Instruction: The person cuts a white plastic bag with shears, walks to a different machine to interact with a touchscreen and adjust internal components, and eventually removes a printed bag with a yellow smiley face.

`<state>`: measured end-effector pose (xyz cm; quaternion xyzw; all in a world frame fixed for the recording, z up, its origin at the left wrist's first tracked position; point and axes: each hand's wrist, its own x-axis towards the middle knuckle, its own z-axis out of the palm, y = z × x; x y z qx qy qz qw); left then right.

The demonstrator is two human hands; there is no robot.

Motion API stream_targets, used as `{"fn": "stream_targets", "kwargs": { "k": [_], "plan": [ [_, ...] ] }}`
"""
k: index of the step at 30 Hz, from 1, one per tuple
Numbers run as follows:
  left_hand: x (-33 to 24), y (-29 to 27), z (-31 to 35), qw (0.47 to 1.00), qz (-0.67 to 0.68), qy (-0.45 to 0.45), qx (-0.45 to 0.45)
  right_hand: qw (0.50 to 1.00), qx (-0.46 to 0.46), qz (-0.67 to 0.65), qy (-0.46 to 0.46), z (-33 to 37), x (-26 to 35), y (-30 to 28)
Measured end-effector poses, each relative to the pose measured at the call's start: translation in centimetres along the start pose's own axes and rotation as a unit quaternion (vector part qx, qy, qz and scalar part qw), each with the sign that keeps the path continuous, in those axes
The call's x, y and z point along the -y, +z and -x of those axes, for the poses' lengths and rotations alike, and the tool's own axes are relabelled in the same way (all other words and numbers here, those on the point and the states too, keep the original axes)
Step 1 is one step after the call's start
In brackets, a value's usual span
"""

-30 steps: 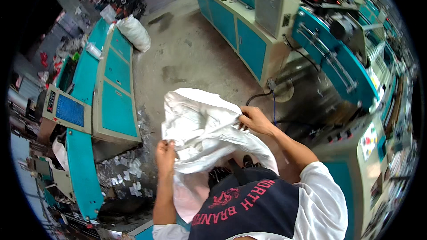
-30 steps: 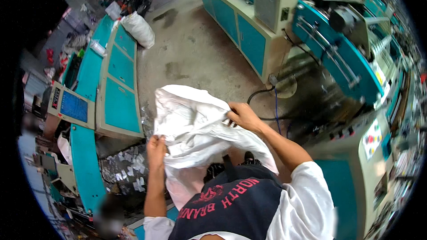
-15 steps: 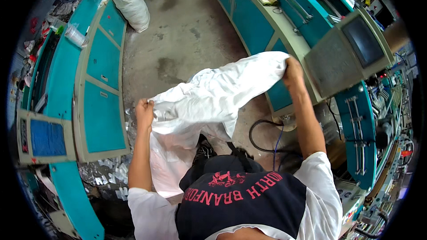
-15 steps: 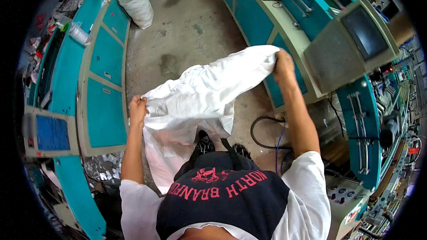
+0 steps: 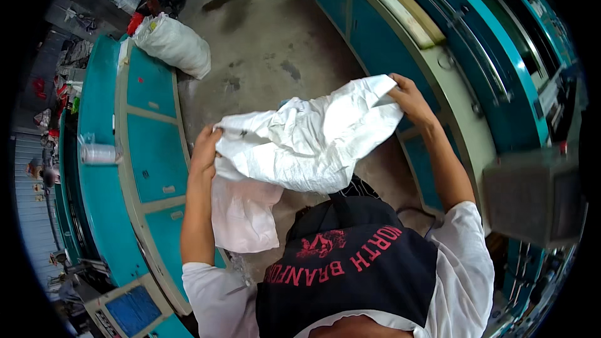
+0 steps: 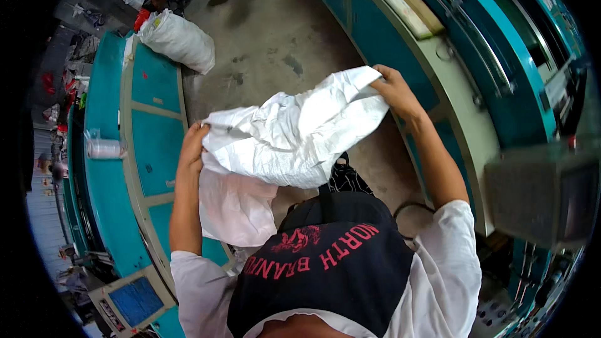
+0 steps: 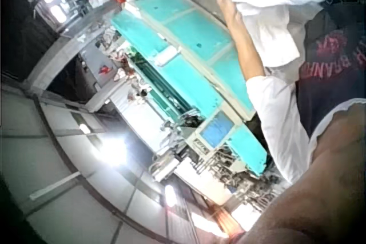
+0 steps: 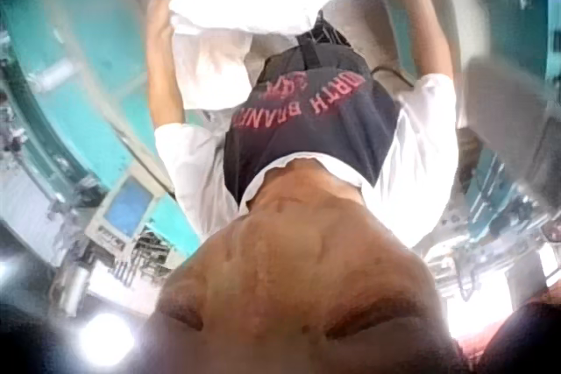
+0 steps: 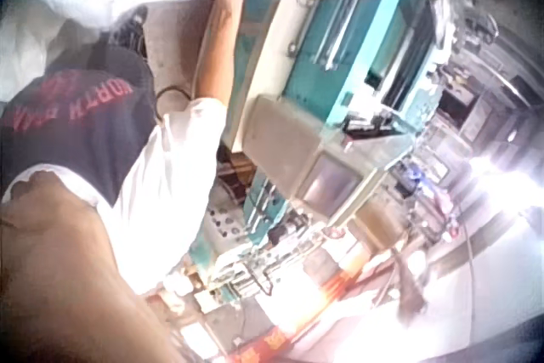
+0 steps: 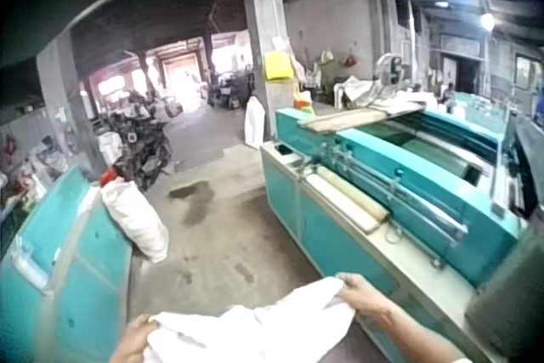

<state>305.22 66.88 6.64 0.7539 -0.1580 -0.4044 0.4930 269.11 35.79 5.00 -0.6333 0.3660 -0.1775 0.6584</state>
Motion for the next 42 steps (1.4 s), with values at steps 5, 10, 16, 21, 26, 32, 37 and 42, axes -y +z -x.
{"fn": "stream_targets", "kwargs": {
  "k": [5,10,16,21,26,32,37,42],
  "plan": [
    [-5.6,-0.7,-4.9,0.998,0.056,0.027,-0.009,0.997,-0.043,0.0,-0.064,-17.7,5.1,3.7],
    [-7.3,-5.1,-13.4,0.995,0.021,-0.07,-0.069,0.973,-0.071,0.184,-0.119,-32.4,8.7,5.0],
    [-9.0,-12.9,-33.2,0.983,0.007,-0.034,-0.18,0.919,-0.157,0.262,-0.251,-47.0,10.9,5.1],
    [-20.1,-9.8,-48.7,0.987,0.052,-0.079,-0.126,0.967,-0.007,0.25,-0.034,-54.6,15.4,0.1],
    [-31.1,-4.8,-61.8,0.991,0.11,-0.078,-0.003,0.945,0.103,0.303,-0.073,-65.2,16.4,-0.4],
    [-38.5,-4.1,-76.4,0.982,0.158,-0.099,-0.016,0.937,-0.11,0.288,-0.162,-84.2,17.7,-0.1],
    [-44.3,-0.9,-86.0,0.976,0.161,-0.147,-0.03,0.941,-0.155,0.246,-0.175,-96.6,23.0,-1.0],
    [-48.1,-2.3,-100.4,0.958,0.208,-0.188,0.054,0.985,-0.145,0.032,-0.087,-106.2,26.6,-1.0]
  ]
}}
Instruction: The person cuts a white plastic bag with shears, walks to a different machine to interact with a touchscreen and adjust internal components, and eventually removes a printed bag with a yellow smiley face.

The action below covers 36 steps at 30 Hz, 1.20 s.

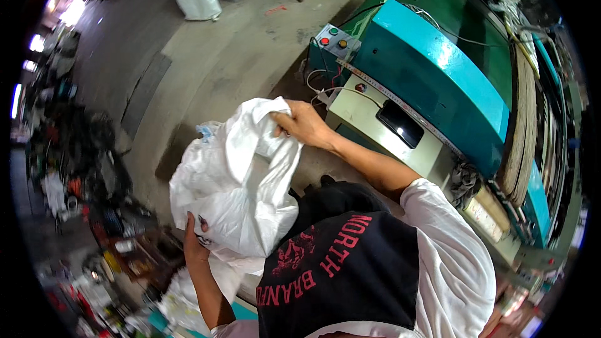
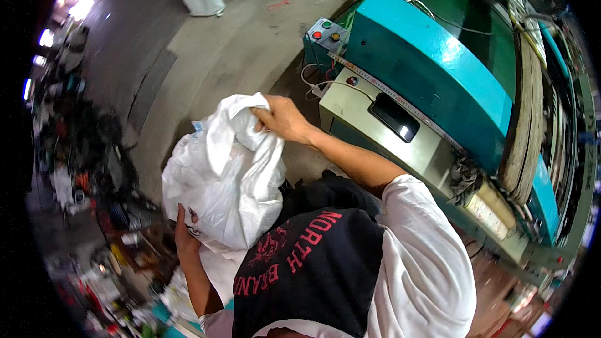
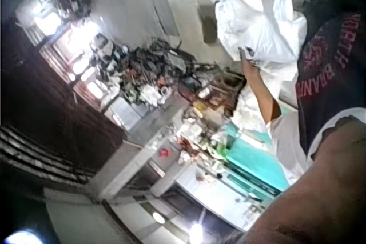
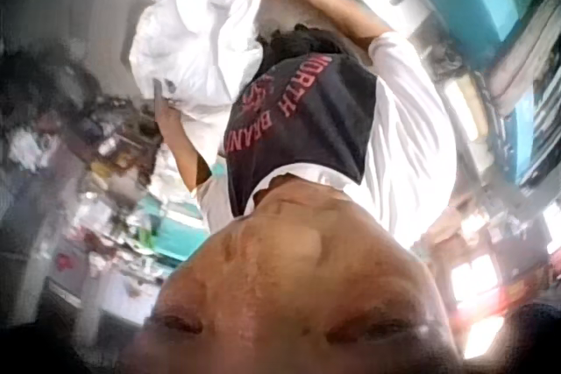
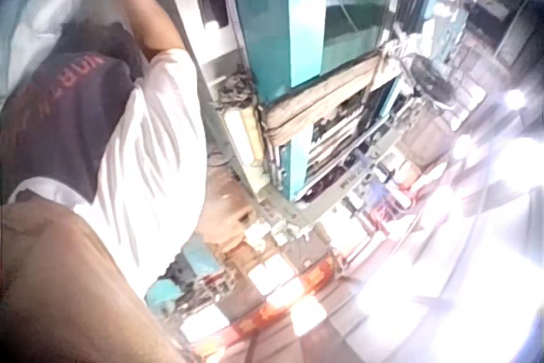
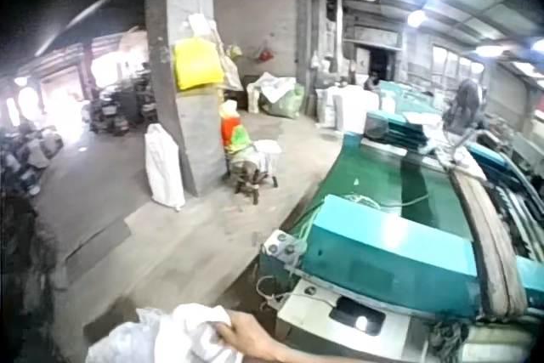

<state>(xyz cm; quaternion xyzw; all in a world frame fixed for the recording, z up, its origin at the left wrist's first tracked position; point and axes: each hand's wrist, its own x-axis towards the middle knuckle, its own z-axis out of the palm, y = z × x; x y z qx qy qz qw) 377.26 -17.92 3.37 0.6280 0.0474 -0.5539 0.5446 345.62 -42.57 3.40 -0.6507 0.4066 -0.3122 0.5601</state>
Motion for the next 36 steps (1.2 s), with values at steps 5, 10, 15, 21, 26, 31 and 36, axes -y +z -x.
{"fn": "stream_targets", "kwargs": {
  "k": [5,10,15,21,26,31,36],
  "plan": [
    [-10.8,4.5,-13.4,0.972,-0.183,0.114,0.092,0.997,-0.047,-0.061,-0.027,-9.0,-0.2,4.7],
    [-20.8,9.7,-21.3,0.856,-0.408,0.312,-0.062,0.988,-0.134,0.019,0.072,-15.7,-0.4,8.2],
    [-22.6,20.9,-21.0,0.652,-0.591,0.349,0.323,0.966,-0.182,0.18,0.028,-21.8,0.7,10.6],
    [-20.5,30.8,-24.4,0.657,-0.577,0.295,0.385,0.953,-0.237,0.183,0.042,-25.6,0.8,7.9],
    [-20.5,35.5,-29.3,0.797,-0.481,0.106,0.348,0.932,-0.282,0.225,-0.023,-28.8,-0.5,5.9],
    [-20.2,41.2,-32.8,0.772,-0.456,-0.038,0.441,0.907,-0.184,0.374,0.058,-29.9,0.4,1.8],
    [-16.7,44.8,-35.8,0.778,-0.424,-0.174,0.429,0.881,-0.144,0.443,0.08,-29.9,-0.9,-2.7]
  ]
}}
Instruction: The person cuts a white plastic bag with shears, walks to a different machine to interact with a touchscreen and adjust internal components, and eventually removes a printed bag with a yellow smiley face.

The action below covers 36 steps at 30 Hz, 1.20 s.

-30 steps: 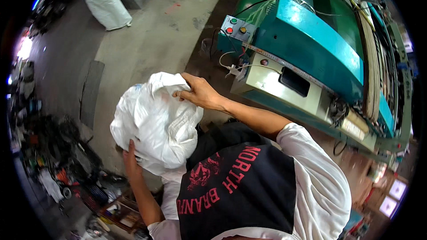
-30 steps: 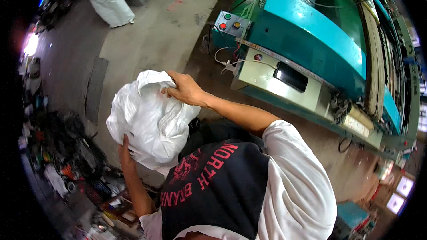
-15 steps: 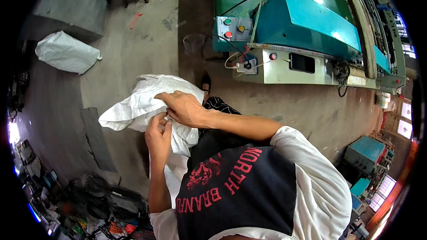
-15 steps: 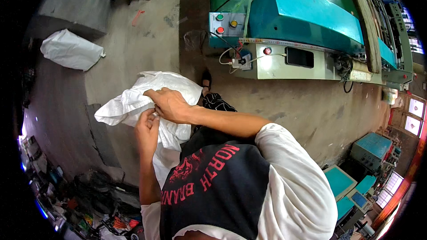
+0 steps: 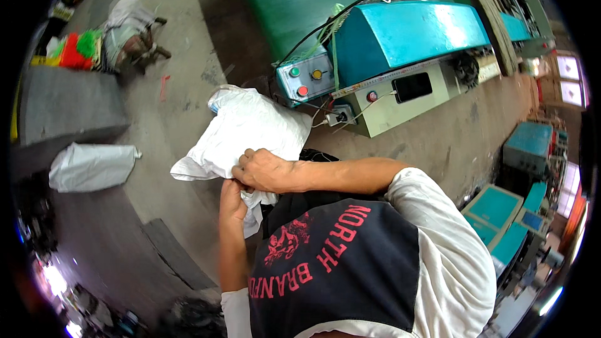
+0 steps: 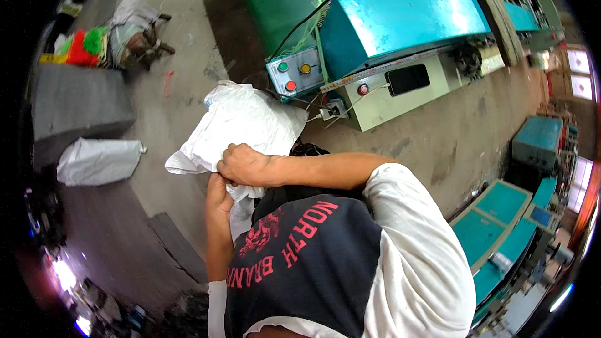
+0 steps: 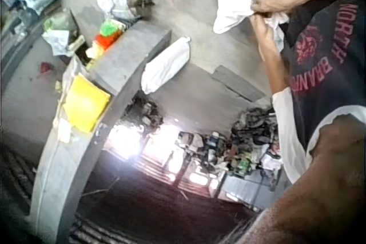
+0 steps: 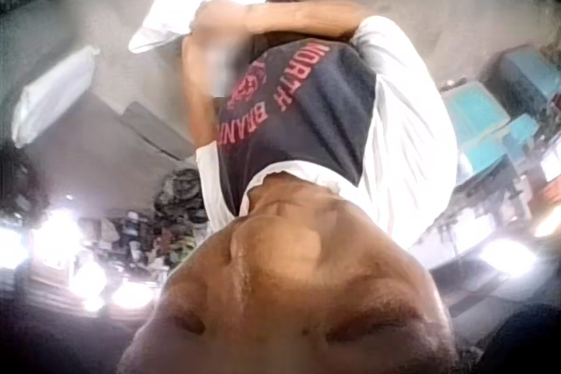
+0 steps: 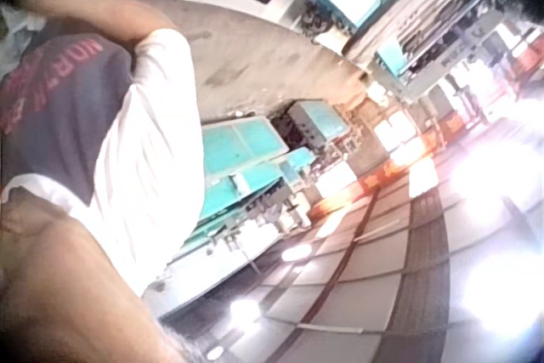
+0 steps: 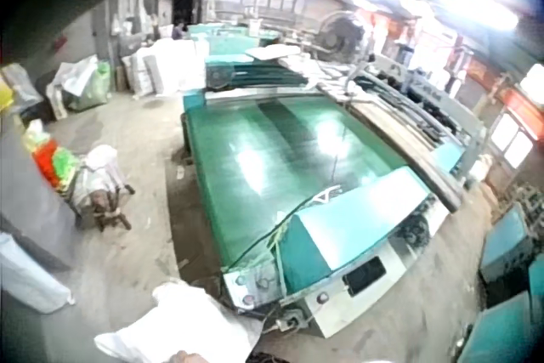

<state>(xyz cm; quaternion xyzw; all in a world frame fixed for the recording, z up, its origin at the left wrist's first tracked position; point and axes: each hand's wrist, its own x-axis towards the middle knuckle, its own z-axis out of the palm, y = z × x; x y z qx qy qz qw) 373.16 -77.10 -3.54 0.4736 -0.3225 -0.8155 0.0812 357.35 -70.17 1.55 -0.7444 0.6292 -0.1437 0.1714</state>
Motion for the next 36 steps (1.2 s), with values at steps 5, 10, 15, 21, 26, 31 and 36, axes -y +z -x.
{"fn": "stream_targets", "kwargs": {
  "k": [5,10,15,21,26,31,36],
  "plan": [
    [-3.1,0.8,-4.7,0.993,0.002,-0.011,0.114,0.892,-0.186,-0.263,0.318,2.4,-8.1,-3.9],
    [-8.7,1.3,-8.1,0.978,-0.125,-0.047,0.162,0.77,-0.323,0.03,0.549,8.1,-15.5,-1.8],
    [-11.9,2.3,-10.8,0.951,-0.223,-0.083,0.199,0.721,-0.226,-0.078,0.651,6.6,-16.5,-2.5],
    [-12.7,4.3,-13.0,0.941,-0.214,-0.104,0.241,0.642,-0.36,-0.466,0.491,2.1,-10.3,-3.4],
    [-12.8,5.7,-14.2,0.913,-0.218,-0.123,0.321,0.592,-0.328,-0.622,0.395,0.8,-9.0,-1.9],
    [-11.8,5.6,-14.7,0.951,-0.13,-0.113,0.256,0.683,-0.332,-0.514,0.398,-1.5,-8.1,-1.9],
    [-12.0,5.6,-14.7,0.946,-0.125,-0.118,0.274,0.74,-0.383,-0.355,0.424,-2.1,-7.7,-1.9]
  ]
}}
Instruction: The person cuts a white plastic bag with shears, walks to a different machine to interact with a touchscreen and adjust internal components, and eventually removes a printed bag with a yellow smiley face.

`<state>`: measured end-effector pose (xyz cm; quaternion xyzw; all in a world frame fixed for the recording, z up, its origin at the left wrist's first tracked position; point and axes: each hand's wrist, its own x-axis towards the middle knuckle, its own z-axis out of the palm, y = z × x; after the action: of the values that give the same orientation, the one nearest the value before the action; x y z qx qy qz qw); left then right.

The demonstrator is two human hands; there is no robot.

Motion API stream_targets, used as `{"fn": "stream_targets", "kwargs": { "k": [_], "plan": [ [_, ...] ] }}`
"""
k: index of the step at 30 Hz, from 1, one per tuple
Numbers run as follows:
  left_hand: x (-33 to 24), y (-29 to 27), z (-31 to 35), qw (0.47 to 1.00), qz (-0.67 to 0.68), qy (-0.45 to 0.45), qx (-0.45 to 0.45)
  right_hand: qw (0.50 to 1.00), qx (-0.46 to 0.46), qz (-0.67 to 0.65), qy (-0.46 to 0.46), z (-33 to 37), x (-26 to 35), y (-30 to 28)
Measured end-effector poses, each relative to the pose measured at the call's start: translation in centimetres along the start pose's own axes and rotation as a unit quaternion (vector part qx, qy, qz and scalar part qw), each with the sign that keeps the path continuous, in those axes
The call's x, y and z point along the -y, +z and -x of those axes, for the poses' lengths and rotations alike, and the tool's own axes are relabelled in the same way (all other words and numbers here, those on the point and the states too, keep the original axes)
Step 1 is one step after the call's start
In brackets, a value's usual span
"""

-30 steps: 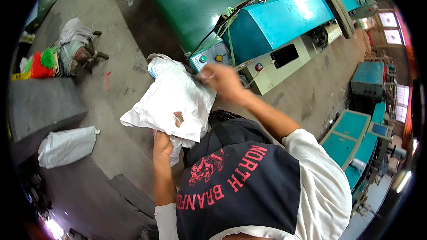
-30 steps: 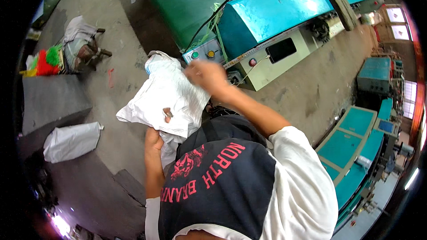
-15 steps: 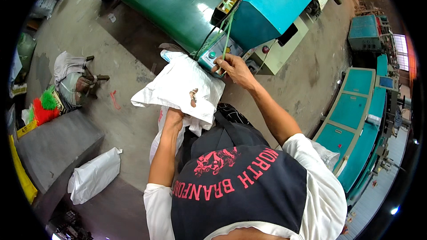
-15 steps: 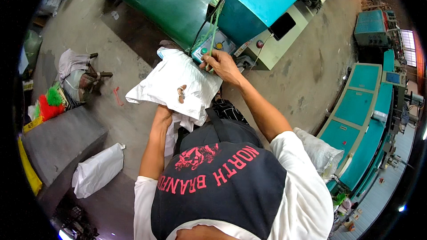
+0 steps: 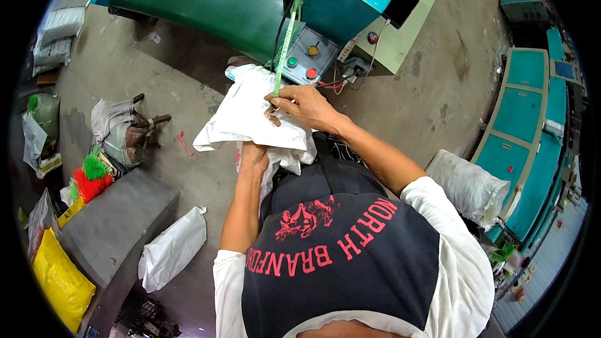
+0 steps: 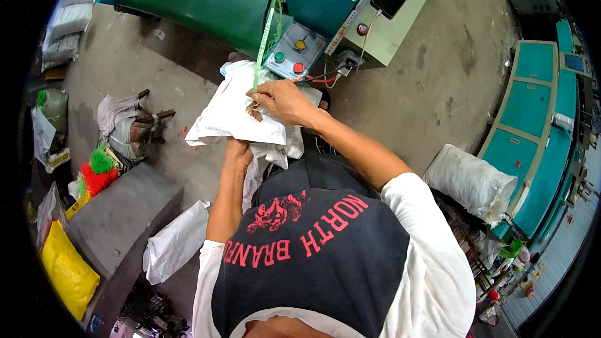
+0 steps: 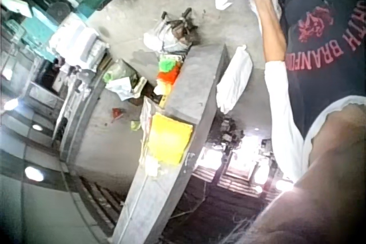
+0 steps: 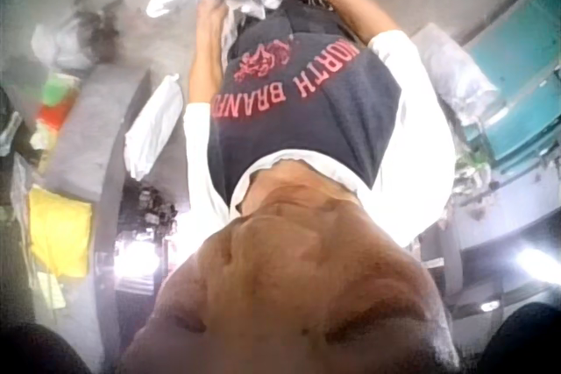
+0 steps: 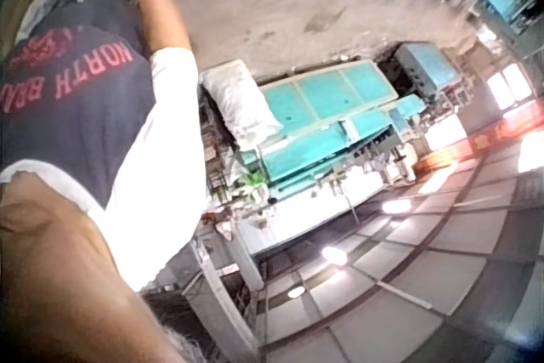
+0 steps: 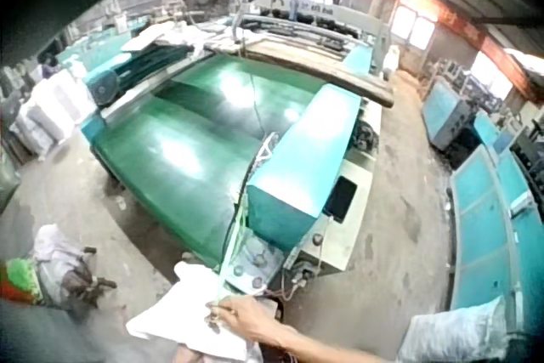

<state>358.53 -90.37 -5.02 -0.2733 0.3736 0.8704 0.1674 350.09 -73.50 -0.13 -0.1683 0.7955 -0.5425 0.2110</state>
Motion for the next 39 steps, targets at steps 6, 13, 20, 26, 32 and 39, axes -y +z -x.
{"fn": "stream_targets", "kwargs": {
  "k": [6,13,20,26,32,39],
  "plan": [
    [0.9,-0.2,-0.8,0.998,0.044,-0.007,-0.054,0.997,-0.004,-0.08,0.002,0.9,-0.7,1.8],
    [0.0,1.7,0.1,0.997,-0.051,-0.003,-0.056,0.967,0.071,-0.24,0.045,1.0,-0.5,1.9],
    [-1.3,5.1,0.3,0.957,-0.236,0.099,-0.137,0.99,-0.101,0.032,-0.096,4.1,0.4,2.0],
    [-3.0,4.8,2.8,0.792,-0.539,0.268,-0.101,0.987,-0.146,0.012,0.059,1.6,-3.0,-2.2],
    [-5.2,7.8,4.7,0.836,-0.478,0.264,0.054,0.904,-0.293,0.274,-0.148,-0.5,0.2,-2.8],
    [-8.2,10.9,3.7,0.842,-0.471,0.26,0.034,0.912,-0.13,0.224,-0.32,1.1,0.3,-2.7]
  ]
}}
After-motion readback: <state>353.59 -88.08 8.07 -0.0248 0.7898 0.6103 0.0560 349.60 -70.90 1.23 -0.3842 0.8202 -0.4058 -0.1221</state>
